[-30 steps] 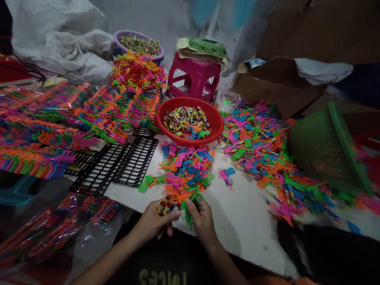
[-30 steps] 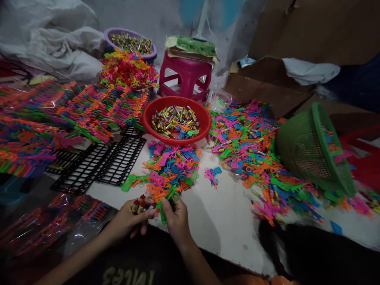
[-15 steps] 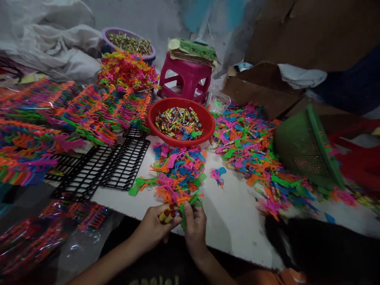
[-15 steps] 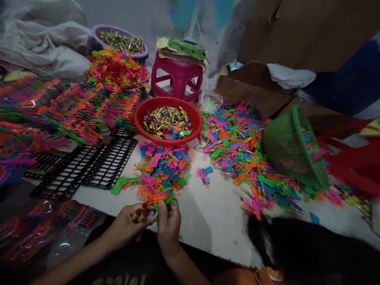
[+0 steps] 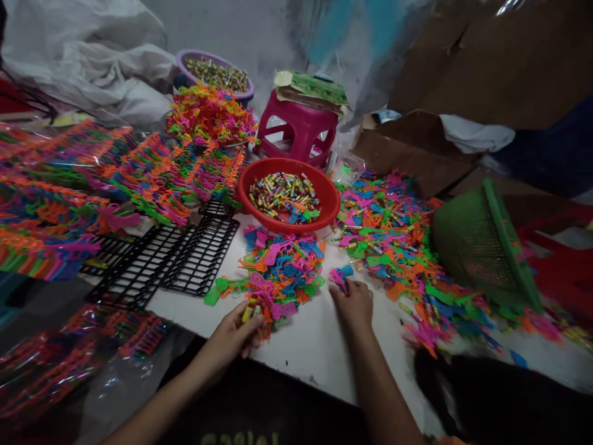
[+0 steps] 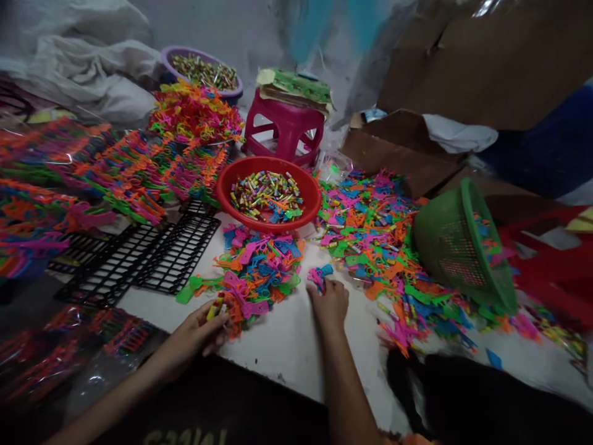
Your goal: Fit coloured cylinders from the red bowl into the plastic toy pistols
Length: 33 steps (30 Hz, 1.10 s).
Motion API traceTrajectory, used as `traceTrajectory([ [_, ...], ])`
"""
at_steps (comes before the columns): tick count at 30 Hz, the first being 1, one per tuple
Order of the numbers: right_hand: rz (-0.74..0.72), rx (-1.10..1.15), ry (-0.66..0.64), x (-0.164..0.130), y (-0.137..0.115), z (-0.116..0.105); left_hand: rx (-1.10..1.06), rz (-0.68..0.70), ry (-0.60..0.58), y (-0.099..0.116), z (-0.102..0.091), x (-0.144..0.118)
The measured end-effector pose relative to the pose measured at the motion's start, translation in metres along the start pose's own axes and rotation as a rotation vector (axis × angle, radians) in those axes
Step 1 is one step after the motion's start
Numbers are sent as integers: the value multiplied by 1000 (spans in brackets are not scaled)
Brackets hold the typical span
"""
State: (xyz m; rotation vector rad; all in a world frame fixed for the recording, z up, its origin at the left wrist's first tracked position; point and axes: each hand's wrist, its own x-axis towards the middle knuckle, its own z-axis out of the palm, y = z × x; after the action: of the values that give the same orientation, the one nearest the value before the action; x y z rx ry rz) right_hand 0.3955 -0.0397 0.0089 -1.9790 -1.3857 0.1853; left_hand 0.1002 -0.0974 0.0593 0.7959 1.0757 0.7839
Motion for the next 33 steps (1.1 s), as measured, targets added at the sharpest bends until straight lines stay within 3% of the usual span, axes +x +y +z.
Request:
traceTrajectory([
  [2,-88,-100,-38,-18,0,13,-33,-17,-29,-1,0,0],
  [4,-149,-82,-46,-30,-3,11,-44,-42,-16,-1,-1,0],
  [7,-218,114,7,-44,-19,-9,-71,-85,-12,2,-1,0],
  [9,-350,202,-3,-53,-39,-24,-108,-103,-48,5,3,-1],
  [13,-617,288,-201,-72,-81,-28,-154,-92,-120,9,17,-2],
  [16,-651,396,-317,-82,-97,-15,-149,-76,-85,9,21,-3],
  [18,-565,518,-338,-87,-103,-7,-155,-60,-32,7,19,-3],
  [21,-249,797,-390,-96,-112,-1,-185,-5,50,5,14,-2],
  [25,-14,938,-691,-109,-129,1,-150,57,87,3,13,0],
  [27,109,892,-624,-112,-136,4,-82,60,69,2,15,0],
  [29,235,891,-454,-110,-138,7,-14,68,45,1,14,0],
  [31,275,924,-359,-105,-138,9,38,90,39,-1,13,0],
  [33,261,934,-363,-101,-138,9,86,132,46,-1,11,-2],
])
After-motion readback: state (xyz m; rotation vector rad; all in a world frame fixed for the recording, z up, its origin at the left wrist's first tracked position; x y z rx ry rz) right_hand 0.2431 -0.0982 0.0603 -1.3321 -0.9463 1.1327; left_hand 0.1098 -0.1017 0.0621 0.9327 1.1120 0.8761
